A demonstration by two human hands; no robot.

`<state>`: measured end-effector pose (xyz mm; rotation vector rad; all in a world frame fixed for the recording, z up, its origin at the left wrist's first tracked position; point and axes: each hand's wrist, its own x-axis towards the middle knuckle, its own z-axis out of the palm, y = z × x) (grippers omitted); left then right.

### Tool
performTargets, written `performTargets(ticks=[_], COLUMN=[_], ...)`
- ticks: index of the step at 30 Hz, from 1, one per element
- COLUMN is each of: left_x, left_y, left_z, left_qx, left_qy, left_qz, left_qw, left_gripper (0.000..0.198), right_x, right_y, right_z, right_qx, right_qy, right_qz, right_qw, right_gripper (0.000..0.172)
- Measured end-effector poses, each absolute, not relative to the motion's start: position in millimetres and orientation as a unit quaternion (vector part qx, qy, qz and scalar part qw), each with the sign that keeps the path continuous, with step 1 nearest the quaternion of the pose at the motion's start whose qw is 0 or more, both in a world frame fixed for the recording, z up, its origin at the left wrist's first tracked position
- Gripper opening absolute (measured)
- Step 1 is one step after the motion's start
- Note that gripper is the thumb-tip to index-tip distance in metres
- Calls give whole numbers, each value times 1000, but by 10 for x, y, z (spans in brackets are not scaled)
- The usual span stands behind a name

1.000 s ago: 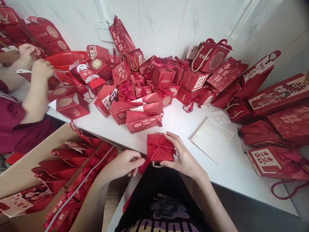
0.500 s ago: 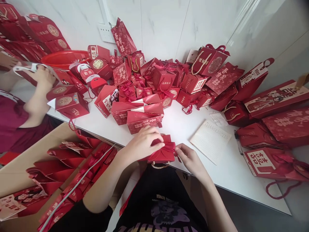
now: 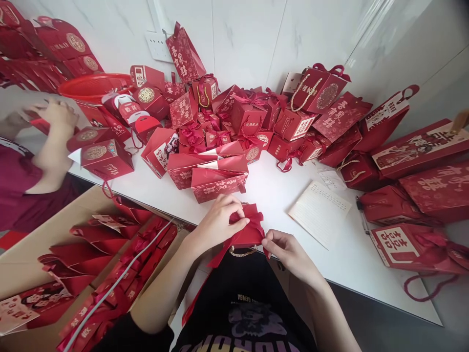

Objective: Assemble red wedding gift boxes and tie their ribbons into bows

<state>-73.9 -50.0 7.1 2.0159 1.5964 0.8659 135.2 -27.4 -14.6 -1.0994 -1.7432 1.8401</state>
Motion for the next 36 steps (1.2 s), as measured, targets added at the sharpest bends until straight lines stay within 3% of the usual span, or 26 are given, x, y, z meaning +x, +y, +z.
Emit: performTargets(ticks=[4,13,20,30,36], left_x=[-751,-751,-768,-797,-750], left_y=[-503,-506,-506,-506,-804], left_z=[67,67,47,60,239], left_qx=[727,726,722,711,623], left_qy=[568,565,561,554,667], left_qz=[318,318,327,344,377], left_qw=[219,227,240,261,159], left_gripper=[11,11,12,10,12], right_x=[1375,1433,1489,1625,1763], right_y=[-263,-298,-381,-307,-192], right_z=[-184,-85,20,-74,-50], right_qx=[-413,-378,-305,-312,-405], right_qy=[-592,-617,-655,-721,-736], right_qz=[657,663,687,618,540], right_qw=[219,194,76,20,56], right_gripper=[46,45,43,38,43])
